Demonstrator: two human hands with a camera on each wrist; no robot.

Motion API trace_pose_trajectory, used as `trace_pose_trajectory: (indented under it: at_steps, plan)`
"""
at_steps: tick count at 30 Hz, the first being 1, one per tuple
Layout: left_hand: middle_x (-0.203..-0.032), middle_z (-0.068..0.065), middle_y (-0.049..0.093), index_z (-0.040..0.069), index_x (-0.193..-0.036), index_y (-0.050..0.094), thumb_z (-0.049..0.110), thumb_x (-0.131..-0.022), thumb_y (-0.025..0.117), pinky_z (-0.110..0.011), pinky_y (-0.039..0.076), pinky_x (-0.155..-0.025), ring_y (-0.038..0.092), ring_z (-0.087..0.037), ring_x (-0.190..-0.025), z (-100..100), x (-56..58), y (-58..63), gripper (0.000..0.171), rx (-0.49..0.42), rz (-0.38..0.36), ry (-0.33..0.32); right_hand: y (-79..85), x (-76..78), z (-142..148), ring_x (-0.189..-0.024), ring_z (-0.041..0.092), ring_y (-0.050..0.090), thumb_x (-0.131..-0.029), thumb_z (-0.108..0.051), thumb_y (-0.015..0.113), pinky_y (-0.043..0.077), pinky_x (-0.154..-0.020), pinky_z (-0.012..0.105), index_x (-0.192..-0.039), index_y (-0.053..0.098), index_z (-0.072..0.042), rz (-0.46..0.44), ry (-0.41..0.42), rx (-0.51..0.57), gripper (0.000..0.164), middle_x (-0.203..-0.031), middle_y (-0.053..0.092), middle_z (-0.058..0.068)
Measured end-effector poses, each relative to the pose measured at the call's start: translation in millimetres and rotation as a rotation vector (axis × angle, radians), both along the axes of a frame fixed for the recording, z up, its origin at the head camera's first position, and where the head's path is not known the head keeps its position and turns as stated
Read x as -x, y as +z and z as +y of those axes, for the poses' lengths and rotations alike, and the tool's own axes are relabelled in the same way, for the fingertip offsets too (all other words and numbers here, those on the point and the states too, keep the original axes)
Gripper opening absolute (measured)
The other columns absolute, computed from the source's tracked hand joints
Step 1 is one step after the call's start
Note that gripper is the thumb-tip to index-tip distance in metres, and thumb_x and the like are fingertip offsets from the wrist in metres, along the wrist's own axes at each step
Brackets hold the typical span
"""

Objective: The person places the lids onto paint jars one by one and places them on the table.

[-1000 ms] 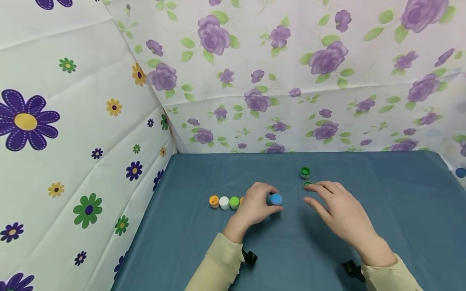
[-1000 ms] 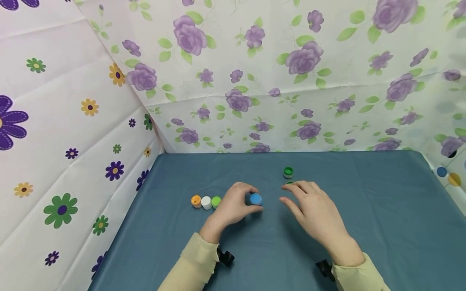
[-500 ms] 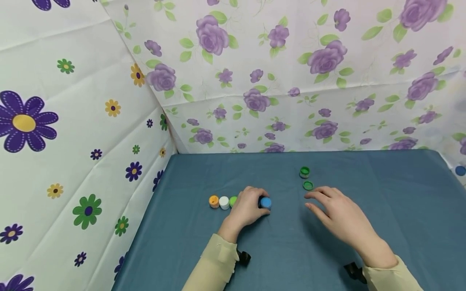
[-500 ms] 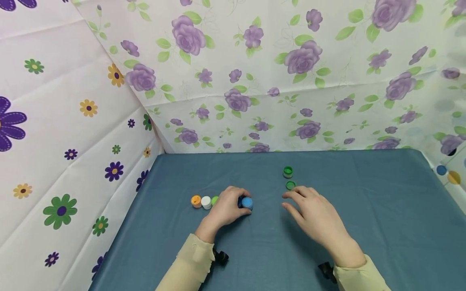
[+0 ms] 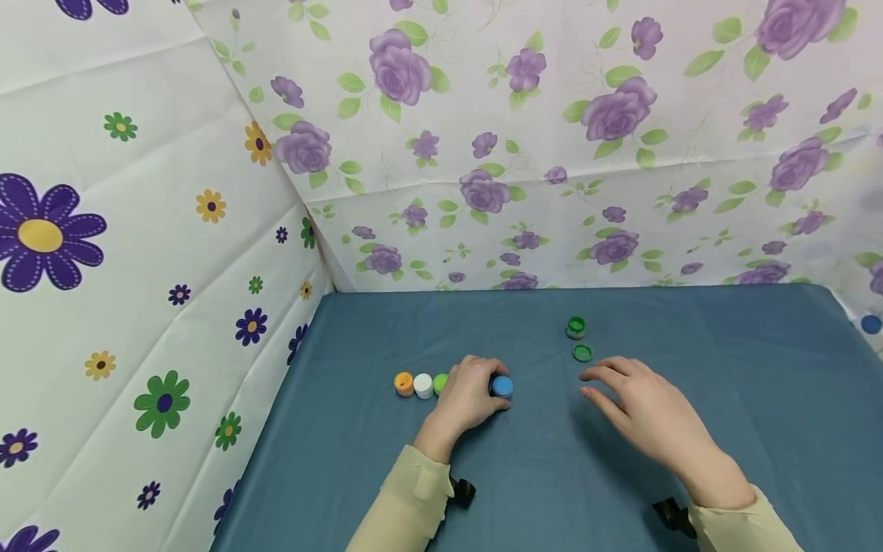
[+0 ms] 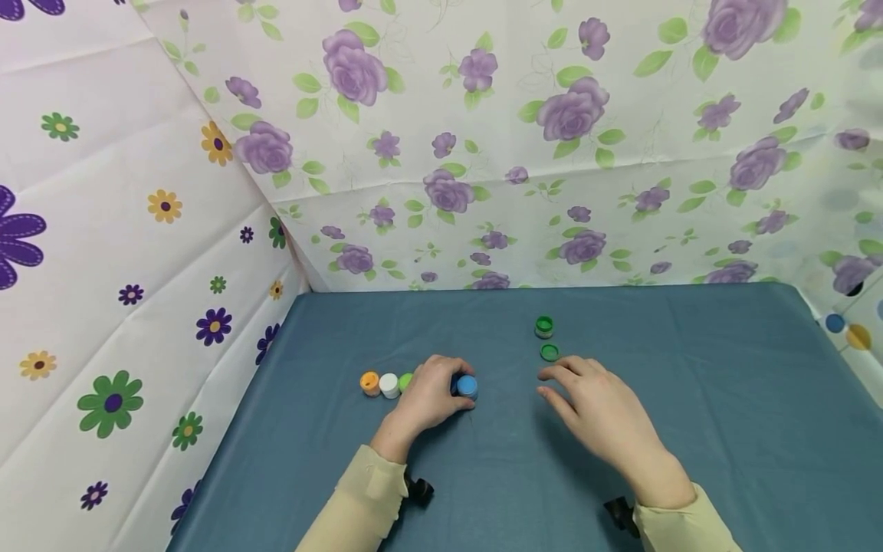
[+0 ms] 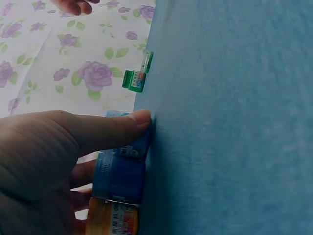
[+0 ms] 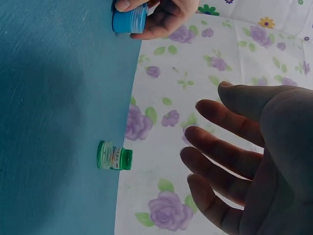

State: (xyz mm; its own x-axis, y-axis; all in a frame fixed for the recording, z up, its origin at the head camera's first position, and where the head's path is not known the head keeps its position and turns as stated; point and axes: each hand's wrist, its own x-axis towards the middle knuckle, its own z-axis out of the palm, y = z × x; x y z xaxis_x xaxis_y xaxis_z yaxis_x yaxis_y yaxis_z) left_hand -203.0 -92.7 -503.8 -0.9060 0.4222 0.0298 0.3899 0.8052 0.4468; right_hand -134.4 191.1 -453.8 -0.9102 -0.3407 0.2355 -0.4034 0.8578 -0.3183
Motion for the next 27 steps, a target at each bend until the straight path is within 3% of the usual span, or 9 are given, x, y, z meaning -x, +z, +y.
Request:
trace_pose_trajectory:
  at_steps: [5,8,14,19,23,27]
  plan:
    - [-0.145,-0.007,0.062,0.017,-0.137,0.069,0.033,-0.085,0.095,-0.054,0.043,-0.114,0.049,-0.031,-0.142,5,5.6,9.8,0.060,-0.028,-0.005,-0.015,-0.2,2.9,8,-0.115,0.035,0.068,-0.104,-0.034,0.074,0.057,-0.089,0.058,-0.126,0.078,-0.018,-0.096,-0.051,0.006,0.027,-0.125,0.072,0.006]
    - [-0.154,-0.008,0.054,0.015,-0.142,0.065,0.033,-0.087,0.093,-0.058,0.036,-0.120,0.039,-0.032,-0.150,14,15.2,19.5,0.064,-0.114,-0.037,-0.019,-2.7,5.1,12,-0.112,0.034,0.070,-0.105,-0.035,0.073,0.058,-0.085,0.056,-0.128,0.078,-0.018,-0.166,-0.085,0.029,0.029,-0.126,0.072,0.007]
    - [-0.152,-0.006,0.058,0.013,-0.151,0.059,0.028,-0.097,0.085,-0.049,0.044,-0.115,0.047,-0.031,-0.145,45,46.1,29.8,0.062,-0.283,-0.198,-0.005,-7.7,7.5,18,-0.105,0.029,0.071,-0.106,-0.039,0.070,0.059,-0.077,0.051,-0.128,0.077,-0.018,-0.233,-0.119,0.070,0.031,-0.126,0.072,0.006]
    - [-0.141,-0.007,0.064,0.009,-0.141,0.064,0.026,-0.100,0.081,-0.043,0.052,-0.104,0.058,-0.029,-0.132,70,68.5,24.8,0.047,-0.374,-0.296,0.072,-6.9,8.2,19,-0.099,0.021,0.070,-0.106,-0.039,0.070,0.059,-0.075,0.046,-0.128,0.077,-0.018,-0.266,-0.114,0.087,0.031,-0.122,0.073,0.003]
    - [-0.134,-0.006,0.067,0.011,-0.136,0.067,0.024,-0.099,0.082,-0.040,0.054,-0.098,0.062,-0.024,-0.122,92,78.3,16.5,0.041,-0.352,-0.304,0.168,-6.1,8.1,19,-0.096,0.017,0.069,-0.107,-0.039,0.069,0.059,-0.074,0.043,-0.127,0.077,-0.018,-0.283,-0.102,0.092,0.031,-0.119,0.073,0.001]
    - [-0.138,-0.005,0.063,0.016,-0.143,0.066,0.029,-0.099,0.082,-0.042,0.052,-0.103,0.057,-0.025,-0.130,111,83.7,11.9,0.048,-0.295,-0.295,0.249,-6.2,8.1,19,-0.095,0.016,0.069,-0.107,-0.036,0.070,0.059,-0.075,0.043,-0.126,0.077,-0.017,-0.275,-0.088,0.093,0.028,-0.117,0.074,0.000]
